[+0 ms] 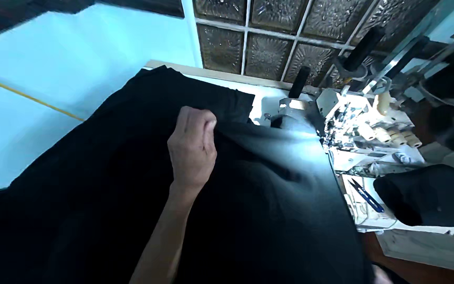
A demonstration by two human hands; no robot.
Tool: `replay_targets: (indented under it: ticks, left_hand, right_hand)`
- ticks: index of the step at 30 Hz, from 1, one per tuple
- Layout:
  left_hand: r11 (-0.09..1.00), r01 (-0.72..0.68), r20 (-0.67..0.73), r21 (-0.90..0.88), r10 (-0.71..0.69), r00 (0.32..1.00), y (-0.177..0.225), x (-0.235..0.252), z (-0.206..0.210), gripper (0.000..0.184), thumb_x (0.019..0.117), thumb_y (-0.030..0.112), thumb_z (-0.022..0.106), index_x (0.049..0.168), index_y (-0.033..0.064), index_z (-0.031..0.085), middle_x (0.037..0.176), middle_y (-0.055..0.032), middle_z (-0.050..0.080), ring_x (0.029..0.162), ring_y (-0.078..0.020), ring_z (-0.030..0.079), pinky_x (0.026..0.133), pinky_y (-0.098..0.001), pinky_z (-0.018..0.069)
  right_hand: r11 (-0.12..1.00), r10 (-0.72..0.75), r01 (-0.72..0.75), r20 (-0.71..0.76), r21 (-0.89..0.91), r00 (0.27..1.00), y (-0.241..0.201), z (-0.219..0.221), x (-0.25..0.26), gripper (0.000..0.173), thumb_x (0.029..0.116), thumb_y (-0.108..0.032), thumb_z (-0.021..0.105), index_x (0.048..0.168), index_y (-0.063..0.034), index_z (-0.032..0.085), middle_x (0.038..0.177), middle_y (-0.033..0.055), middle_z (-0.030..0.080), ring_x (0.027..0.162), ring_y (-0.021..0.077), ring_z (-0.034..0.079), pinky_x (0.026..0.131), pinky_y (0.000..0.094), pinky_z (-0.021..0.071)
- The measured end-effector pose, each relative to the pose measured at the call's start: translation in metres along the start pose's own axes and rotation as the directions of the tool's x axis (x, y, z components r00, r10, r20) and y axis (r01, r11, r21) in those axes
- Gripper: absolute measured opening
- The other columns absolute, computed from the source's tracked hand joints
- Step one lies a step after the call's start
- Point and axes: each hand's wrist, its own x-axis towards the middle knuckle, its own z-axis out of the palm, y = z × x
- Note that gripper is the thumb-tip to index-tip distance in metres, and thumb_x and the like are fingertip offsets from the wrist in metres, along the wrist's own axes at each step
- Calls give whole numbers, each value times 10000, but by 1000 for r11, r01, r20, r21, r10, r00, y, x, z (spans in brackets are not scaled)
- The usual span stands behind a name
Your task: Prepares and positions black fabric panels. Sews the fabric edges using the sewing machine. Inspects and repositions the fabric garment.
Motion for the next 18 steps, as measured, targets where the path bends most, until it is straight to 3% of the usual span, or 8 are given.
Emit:
replay_targets:
  ticks: [1, 3, 4, 5, 8, 11, 14, 18]
  left_hand:
    - [999, 38, 232, -11, -34, 972, 0, -8, -5, 167, 1032, 60, 542, 1034, -51, 666, 1036, -216, 650, 923, -312, 666, 831, -450, 558]
    - [988, 68, 710, -139, 52, 702, -4, -24, -7, 148, 997, 85, 612, 1045, 18, 736, 1031, -153, 707, 949, -301, 702, 864, -517, 575]
    - [966, 77, 832, -245, 169, 528, -3, -28, -6, 180, 1001, 88, 606, 1084, 6, 743, 1063, -163, 731, 999, -315, 709, 908, -529, 550]
    - [939, 63, 839, -339, 272, 472, -1, -30, -3, 179, 991, 105, 611, 1049, 11, 752, 1020, -143, 750, 953, -284, 723, 867, -492, 558]
    - [923, 142, 700, -358, 164, 695, 5, -12, 6, 176, 994, 102, 599, 1016, 25, 756, 914, -66, 729, 814, -147, 694, 781, -353, 590]
    - [926, 284, 531, -251, -114, 840, -1, 36, 53, 186, 1016, 55, 558, 1058, -11, 726, 879, -111, 719, 782, -186, 691, 776, -401, 582]
    - [838, 517, 645, -173, -301, 702, -16, 70, 121, 231, 1013, 46, 574, 1200, -54, 666, 1121, -210, 707, 1027, -282, 697, 951, -457, 539]
    - [612, 785, 850, -97, -359, 385, -13, 75, 170, 523, 976, 162, 687, 1438, -13, 514, 1379, -229, 575, 1231, -322, 566, 1014, -497, 471]
  right_hand:
    - [980, 188, -194, -123, -42, 975, 9, 2, -2, 303, 915, -43, 645, 1073, -275, 758, 1006, -170, 757, 909, -59, 684, 847, 192, 575]
    - [882, 395, -461, -379, -99, 837, 33, 7, 3, 241, 900, 90, 536, 961, -98, 675, 844, -104, 733, 789, -26, 684, 783, 225, 587]
    - [858, 406, -504, -466, -103, 786, 40, 7, 7, 236, 897, 104, 511, 952, -64, 667, 814, -96, 730, 764, -28, 685, 776, 222, 591]
    - [846, 399, -519, -505, -117, 765, 42, 5, 13, 231, 894, 106, 510, 941, -50, 672, 801, -89, 733, 754, -30, 687, 773, 219, 594]
    - [791, 420, -573, -492, -215, 763, 39, 0, 25, 155, 924, 40, 546, 984, 3, 684, 831, -30, 720, 790, -8, 682, 795, 234, 586]
    - [766, 423, -586, -480, -264, 769, 42, 0, 31, 117, 920, 22, 578, 968, 11, 684, 821, -15, 715, 778, -8, 677, 782, 228, 578]
    - [762, 453, -606, -481, -228, 751, 44, 7, 31, 98, 937, 21, 584, 987, 29, 667, 834, -5, 705, 789, -3, 670, 795, 234, 570]
    - [792, 433, -579, -490, -194, 757, 49, 13, 23, 127, 930, 33, 585, 1019, 57, 672, 867, 16, 719, 817, 6, 680, 818, 243, 578]
